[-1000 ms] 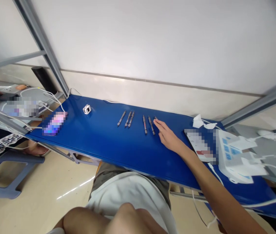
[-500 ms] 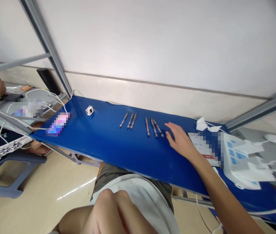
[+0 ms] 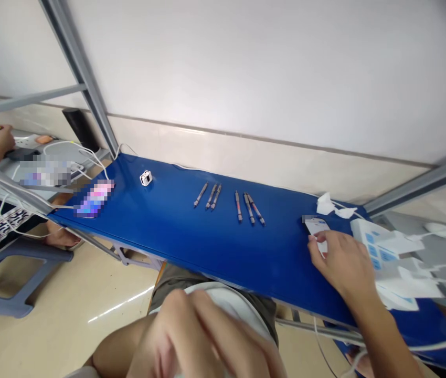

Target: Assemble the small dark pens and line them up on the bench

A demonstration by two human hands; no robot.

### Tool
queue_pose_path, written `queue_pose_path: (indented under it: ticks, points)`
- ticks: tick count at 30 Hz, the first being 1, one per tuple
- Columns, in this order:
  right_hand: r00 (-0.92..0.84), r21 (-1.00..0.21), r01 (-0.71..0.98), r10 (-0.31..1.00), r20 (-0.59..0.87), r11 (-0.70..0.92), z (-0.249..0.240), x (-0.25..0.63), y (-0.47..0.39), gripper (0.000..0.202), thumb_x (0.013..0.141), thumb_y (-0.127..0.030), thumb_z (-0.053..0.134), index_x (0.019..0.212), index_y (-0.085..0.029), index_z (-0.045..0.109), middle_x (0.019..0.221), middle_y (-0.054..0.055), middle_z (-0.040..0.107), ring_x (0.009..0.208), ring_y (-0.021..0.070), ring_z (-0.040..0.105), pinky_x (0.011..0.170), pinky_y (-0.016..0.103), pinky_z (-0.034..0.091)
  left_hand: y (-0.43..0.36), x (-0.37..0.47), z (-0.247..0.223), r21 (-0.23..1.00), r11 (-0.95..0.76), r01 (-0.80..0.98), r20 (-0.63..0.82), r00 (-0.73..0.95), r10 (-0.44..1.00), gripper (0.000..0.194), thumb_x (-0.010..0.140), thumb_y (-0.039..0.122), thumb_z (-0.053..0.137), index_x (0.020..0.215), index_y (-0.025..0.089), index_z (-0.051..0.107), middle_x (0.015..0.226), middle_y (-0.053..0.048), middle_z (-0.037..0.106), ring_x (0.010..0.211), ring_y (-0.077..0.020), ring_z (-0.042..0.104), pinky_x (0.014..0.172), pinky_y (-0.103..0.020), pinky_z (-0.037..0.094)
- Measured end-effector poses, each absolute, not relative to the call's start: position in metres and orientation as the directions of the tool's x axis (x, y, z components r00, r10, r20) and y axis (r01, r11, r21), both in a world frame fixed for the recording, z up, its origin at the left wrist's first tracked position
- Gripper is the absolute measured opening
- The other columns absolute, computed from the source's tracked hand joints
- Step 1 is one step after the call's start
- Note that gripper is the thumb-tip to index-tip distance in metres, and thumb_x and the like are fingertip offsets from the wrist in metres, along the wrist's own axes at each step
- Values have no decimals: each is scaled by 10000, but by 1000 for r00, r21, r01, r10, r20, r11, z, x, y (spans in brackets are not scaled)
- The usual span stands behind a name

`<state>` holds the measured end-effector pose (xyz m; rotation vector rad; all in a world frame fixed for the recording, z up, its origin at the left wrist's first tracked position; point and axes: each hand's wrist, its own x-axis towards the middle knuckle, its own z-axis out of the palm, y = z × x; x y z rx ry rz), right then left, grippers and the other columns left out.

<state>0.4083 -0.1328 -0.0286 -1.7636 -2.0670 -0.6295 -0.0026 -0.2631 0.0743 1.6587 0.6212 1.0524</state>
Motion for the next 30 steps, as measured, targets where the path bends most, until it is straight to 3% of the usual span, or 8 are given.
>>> queue_pose_path:
  ticks: [3,5,9,12,15,21,26,30]
  points:
    - [-160,80,987,776,610,141,-32,404,-155,224,1091,-410,559,975,-232,632,1031,172,776,1021,384,718,926,501,491,-221,-19,93,880,-409,-240,467,586,662,377,910,725,771,854,369,882,855,-116,811,964,-342,793,768,-455,642]
    - [-175,65,982,739,651,176,-36,402,-167,208,1085,-410,581,964,-243,611,1052,153,787,1006,365,729,910,482,501,-181,-27,101,857,-466,-222,497,595,631,374,994,638,752,953,287,874,984,-122,836,987,-289,793,890,-422,637]
    - [-169,-35,964,715,678,262,-42,395,-186,193,1079,-399,619,957,-253,588,1117,139,794,1028,334,749,927,459,539,-81,-36,83,733,-639,233,476,495,727,304,1077,509,694,1151,240,815,1166,-97,818,1072,-249,761,1000,-389,586]
    - [-148,-117,942,704,695,314,-46,389,-196,186,1075,-394,642,955,-260,597,1071,124,783,1043,331,754,951,466,560,-14,-44,49,553,-545,630,361,407,839,272,1084,397,668,1281,233,758,1346,-129,750,1250,-306,706,1066,-420,559]
    - [-125,-166,929,703,700,331,-49,387,-200,179,1081,-391,640,961,-262,607,1084,120,788,1028,330,754,967,489,564,25,-52,16,425,-428,798,256,347,902,371,1072,360,671,1408,205,680,1468,-183,666,1422,-375,607,1119,-473,535]
    - [-90,-212,921,707,701,328,-52,385,-202,163,1076,-371,663,959,-266,619,1072,107,786,1008,317,753,983,494,573,40,-55,-21,485,-274,830,196,203,960,312,1086,365,643,1364,229,673,1388,-159,688,1274,-324,691,1053,-442,559]
    - [-72,-216,923,695,715,318,-52,383,-204,129,1075,-338,674,978,-264,635,1055,90,782,988,302,750,991,479,580,41,-55,-23,549,-254,797,153,202,967,322,1042,352,707,1348,253,693,1186,-83,808,1148,-279,748,966,-386,560]
    - [-63,-217,923,680,730,318,-54,383,-203,108,1075,-322,684,993,-260,650,1051,82,784,990,294,753,997,465,584,38,-51,-17,541,-227,809,136,182,974,323,963,324,770,1279,264,745,1144,-54,839,1092,-270,774,922,-369,567]
